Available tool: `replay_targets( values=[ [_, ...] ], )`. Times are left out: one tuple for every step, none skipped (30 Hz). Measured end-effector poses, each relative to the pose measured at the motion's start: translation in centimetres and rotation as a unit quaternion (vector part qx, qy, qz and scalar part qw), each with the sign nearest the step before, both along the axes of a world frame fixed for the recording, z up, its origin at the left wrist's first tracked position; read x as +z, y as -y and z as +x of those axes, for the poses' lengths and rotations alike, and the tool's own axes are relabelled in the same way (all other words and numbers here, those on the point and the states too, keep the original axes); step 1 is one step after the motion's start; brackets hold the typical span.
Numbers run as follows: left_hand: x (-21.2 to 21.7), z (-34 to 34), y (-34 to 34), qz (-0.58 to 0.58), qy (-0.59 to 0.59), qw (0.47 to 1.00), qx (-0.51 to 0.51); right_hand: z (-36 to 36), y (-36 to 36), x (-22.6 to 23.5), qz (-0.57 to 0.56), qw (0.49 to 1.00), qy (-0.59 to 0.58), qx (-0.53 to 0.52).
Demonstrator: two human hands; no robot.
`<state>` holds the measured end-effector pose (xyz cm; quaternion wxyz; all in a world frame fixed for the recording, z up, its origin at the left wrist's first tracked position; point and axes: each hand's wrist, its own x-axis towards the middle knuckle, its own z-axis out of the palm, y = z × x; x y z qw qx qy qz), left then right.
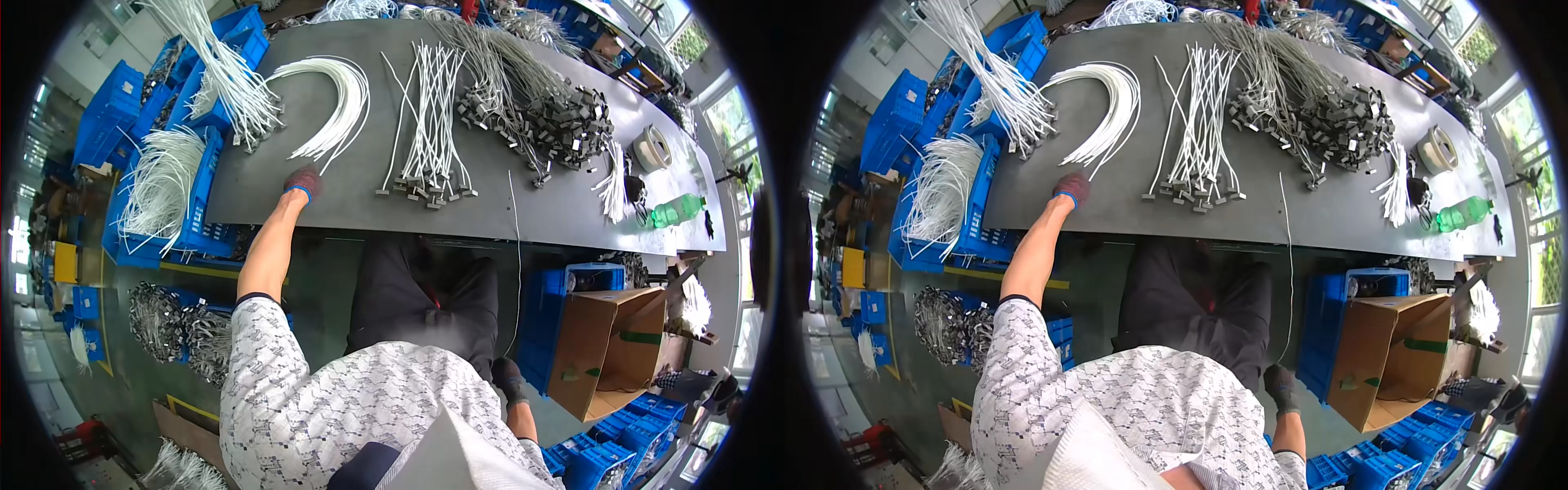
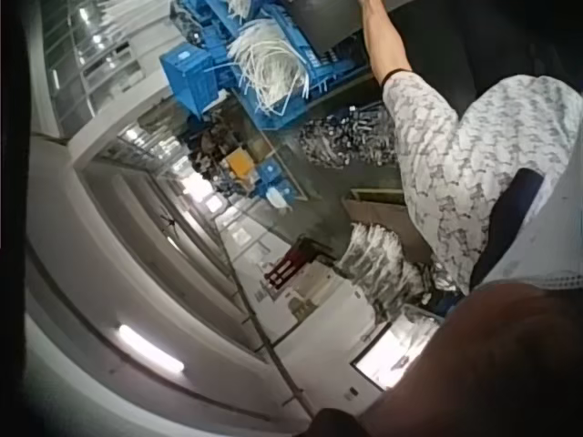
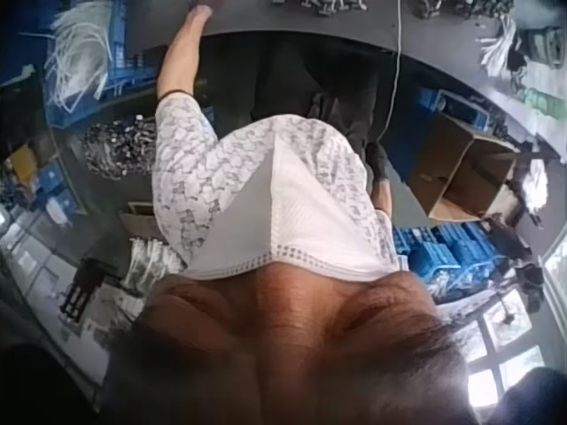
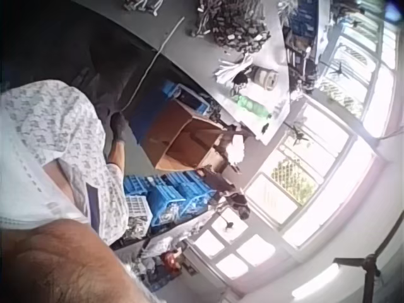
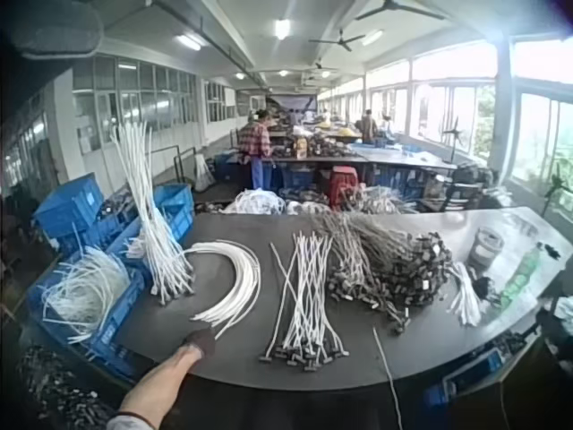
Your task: Organizes and bundles white electrical cables at a manual assembly station.
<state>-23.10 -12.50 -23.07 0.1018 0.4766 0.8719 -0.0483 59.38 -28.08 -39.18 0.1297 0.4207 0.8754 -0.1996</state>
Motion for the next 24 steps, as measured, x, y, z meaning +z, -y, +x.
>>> replay_targets(
  values=[
    [0.6, 0.9, 0.4, -0.004, -0.014, 0.998, -0.060, -0.6, 0.6, 1.4, -0.086, 0.994, 0.059, 0.021],
    [1.1, 2.0, 0.4, -0.005, -0.024, 0.992, -0.122, 0.2, 0.9, 1.5, -0.168, 0.977, 0.123, 0.040],
    [1.5, 3.1, 0.5, -0.001, -0.022, 0.992, -0.123, 0.7, 1.8, 1.4, -0.102, 0.979, 0.138, 0.110],
    [2.1, 4.1, 1.0, 0.069, 0.274, 0.958, 0.048, 0.8, 2.4, 1.6, -0.100, 0.979, 0.137, 0.112],
    [2.5, 5.3, 1.3, 0.131, 0.538, 0.806, 0.210, 0.5, 3.2, 1.9, -0.092, 0.992, 0.091, 0.005],
    [2.7, 7.0, 1.9, 0.162, 0.632, 0.731, 0.200, 0.1, 3.8, 2.0, -0.083, 0.990, 0.044, -0.103],
    [3.0, 9.3, 2.5, 0.190, 0.716, 0.645, 0.188, -0.2, 4.2, 2.4, -0.074, 0.975, -0.003, -0.210],
    [3.7, 12.2, 2.5, 0.189, 0.756, 0.603, 0.169, -0.4, 4.0, 2.4, -0.074, 0.975, -0.003, -0.210],
    [4.6, 15.8, 1.9, 0.186, 0.794, 0.559, 0.148, -0.7, 3.5, 2.4, -0.066, 0.981, -0.027, -0.178],
    [6.1, 19.8, 1.1, 0.165, 0.822, 0.530, 0.130, -0.9, 2.9, 2.5, -0.056, 0.986, -0.049, -0.149],
    [7.7, 23.6, 0.0, 0.147, 0.845, 0.501, 0.113, -1.5, 2.2, 2.4, -0.055, 0.986, -0.049, -0.152],
    [8.1, 27.0, -1.9, 0.110, 0.850, 0.511, 0.063, -2.4, 1.2, 2.5, -0.015, 0.981, -0.097, -0.164],
    [8.4, 30.6, -3.6, 0.070, 0.852, 0.519, 0.013, -3.5, 0.4, 2.7, 0.025, 0.973, -0.145, -0.178],
    [8.4, 33.8, -5.3, 0.038, 0.850, 0.524, 0.029, -5.8, -1.1, 4.6, 0.003, 0.968, -0.145, -0.205],
    [7.0, 36.6, -6.9, 0.063, 0.857, 0.511, 0.023, -8.0, -2.8, 7.3, -0.018, 0.962, -0.144, -0.233],
    [6.7, 39.7, -8.2, 0.072, 0.865, 0.492, 0.069, -8.9, -3.7, 8.1, -0.015, 0.959, -0.142, -0.245],
    [6.1, 42.4, -10.0, 0.114, 0.864, 0.484, 0.084, -9.5, -4.7, 8.7, -0.012, 0.957, -0.156, -0.245],
    [5.7, 44.4, -11.7, 0.152, 0.862, 0.474, 0.097, -9.8, -5.5, 9.2, -0.007, 0.954, -0.170, -0.248],
    [6.4, 45.8, -12.7, 0.138, 0.864, 0.475, 0.089, -9.8, -5.8, 9.7, -0.004, 0.950, -0.169, -0.264],
    [7.7, 47.1, -13.5, 0.205, 0.849, 0.470, 0.127, -9.6, -5.8, 10.1, 0.013, 0.951, -0.166, -0.262],
    [8.8, 48.0, -14.4, 0.272, 0.828, 0.462, 0.165, -9.4, -5.6, 10.6, 0.030, 0.952, -0.162, -0.259],
    [8.9, 47.4, -15.4, 0.309, 0.832, 0.440, 0.133, -8.6, -5.0, 10.2, 0.028, 0.950, -0.162, -0.267],
    [10.7, 47.5, -15.8, 0.366, 0.791, 0.475, 0.123, -7.3, -4.2, 9.0, 0.017, 0.956, -0.116, -0.269],
    [11.2, 46.4, -16.7, 0.445, 0.703, 0.547, 0.088, -6.6, -4.0, 8.3, 0.006, 0.963, -0.075, -0.260]
  ],
)
